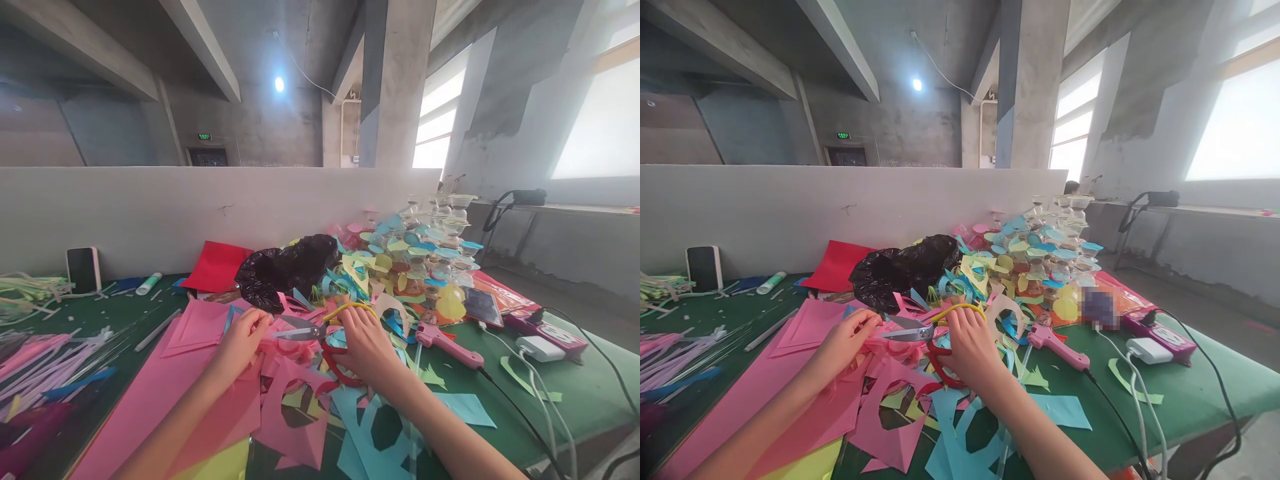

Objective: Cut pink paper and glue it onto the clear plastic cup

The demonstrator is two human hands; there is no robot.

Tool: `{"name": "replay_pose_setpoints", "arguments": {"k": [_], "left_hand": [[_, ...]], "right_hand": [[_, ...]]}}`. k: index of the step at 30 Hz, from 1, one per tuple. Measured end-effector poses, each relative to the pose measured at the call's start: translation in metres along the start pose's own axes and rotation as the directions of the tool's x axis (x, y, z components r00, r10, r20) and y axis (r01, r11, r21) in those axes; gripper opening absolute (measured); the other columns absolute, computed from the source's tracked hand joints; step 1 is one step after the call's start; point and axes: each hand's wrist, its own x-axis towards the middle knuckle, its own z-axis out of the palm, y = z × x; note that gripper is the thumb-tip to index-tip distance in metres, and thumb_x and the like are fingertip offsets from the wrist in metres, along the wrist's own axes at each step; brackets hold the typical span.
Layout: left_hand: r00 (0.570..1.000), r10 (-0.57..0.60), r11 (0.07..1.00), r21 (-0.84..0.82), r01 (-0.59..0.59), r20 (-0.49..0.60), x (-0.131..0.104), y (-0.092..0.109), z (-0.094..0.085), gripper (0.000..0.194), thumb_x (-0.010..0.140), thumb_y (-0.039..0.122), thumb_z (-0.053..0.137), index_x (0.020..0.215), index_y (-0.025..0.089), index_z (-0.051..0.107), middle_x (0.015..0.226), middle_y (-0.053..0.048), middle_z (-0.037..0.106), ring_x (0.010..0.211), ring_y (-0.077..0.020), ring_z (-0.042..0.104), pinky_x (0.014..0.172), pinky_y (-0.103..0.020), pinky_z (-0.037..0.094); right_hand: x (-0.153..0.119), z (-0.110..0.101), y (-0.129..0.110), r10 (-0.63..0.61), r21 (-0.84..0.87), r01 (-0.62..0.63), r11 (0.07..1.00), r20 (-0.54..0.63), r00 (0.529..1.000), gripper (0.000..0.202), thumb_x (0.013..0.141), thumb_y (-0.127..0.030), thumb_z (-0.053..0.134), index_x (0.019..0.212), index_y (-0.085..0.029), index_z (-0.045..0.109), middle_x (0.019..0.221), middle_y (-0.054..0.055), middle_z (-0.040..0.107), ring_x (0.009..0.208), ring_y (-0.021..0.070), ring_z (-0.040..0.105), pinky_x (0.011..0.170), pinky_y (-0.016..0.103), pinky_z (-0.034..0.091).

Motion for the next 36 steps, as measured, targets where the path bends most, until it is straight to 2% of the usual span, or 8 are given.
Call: {"name": "replay_pose_setpoints", "arguments": {"k": [5,14,19,28,32,36], "left_hand": [[1.000,-0.023,0.999,0.022,0.024,-0.016,0.000,-0.003,-0.003,0.035,0.086,0.049,0.044,0.078,0.023,0.066,0.089,-0.005,0.071,0.087,-0.0238,0.064,0.079,-0.036,0.051],[0.997,0.058,0.998,-0.011,-0.059,-0.059,-0.002,-0.004,-0.002,0.033,0.087,0.050,0.048,0.076,0.024,0.066,0.087,-0.005,0.069,0.084,-0.0223,0.067,0.069,-0.031,0.054],[0.997,0.070,0.997,0.027,-0.069,-0.043,-0.001,-0.007,0.000,0.031,0.087,0.048,0.048,0.077,0.024,0.066,0.086,-0.005,0.068,0.082,-0.0220,0.067,0.070,-0.032,0.055],[0.985,0.173,0.973,0.156,-0.172,0.003,0.000,-0.023,0.009,0.026,0.089,0.034,0.044,0.082,0.023,0.066,0.093,-0.006,0.068,0.088,-0.0235,0.064,0.081,-0.035,0.051],[0.979,0.203,0.960,0.194,-0.200,0.008,-0.001,-0.025,0.010,0.027,0.090,0.035,0.043,0.082,0.024,0.066,0.090,-0.006,0.068,0.089,-0.0246,0.063,0.080,-0.035,0.049],[0.984,0.177,0.962,0.203,-0.180,0.034,0.000,-0.025,0.009,0.025,0.089,0.038,0.047,0.079,0.023,0.064,0.089,-0.006,0.067,0.089,-0.0254,0.063,0.079,-0.036,0.049]], "right_hand": [[0.000,-0.001,0.001,0.029,-0.007,-0.029,1.000,0.014,0.999,0.041,0.070,-0.028,0.078,0.100,-0.019,0.053,0.101,0.010,0.065,0.095,0.0309,0.061,0.082,0.042,0.051],[0.001,-0.004,-0.001,0.100,0.044,-0.100,0.994,-0.001,0.995,0.039,0.073,-0.035,0.078,0.099,-0.019,0.053,0.099,0.010,0.066,0.095,0.0306,0.062,0.081,0.042,0.051],[0.001,-0.004,-0.001,0.103,0.065,-0.101,0.993,-0.021,0.994,0.034,0.075,-0.035,0.076,0.096,-0.020,0.053,0.095,0.009,0.066,0.092,0.0303,0.063,0.079,0.042,0.051],[0.001,-0.006,-0.001,0.120,0.068,-0.121,0.990,0.027,0.992,0.034,0.074,-0.032,0.076,0.097,-0.017,0.056,0.095,0.010,0.067,0.093,0.0303,0.062,0.081,0.042,0.052],[0.002,-0.007,-0.002,0.129,0.063,-0.131,0.989,0.035,0.991,0.034,0.074,-0.035,0.076,0.095,-0.017,0.057,0.094,0.010,0.067,0.091,0.0292,0.063,0.081,0.041,0.051],[0.003,-0.008,-0.002,0.134,0.063,-0.137,0.989,0.049,0.990,0.035,0.074,-0.036,0.076,0.096,-0.017,0.057,0.095,0.011,0.067,0.092,0.0293,0.063,0.081,0.040,0.051]]}}
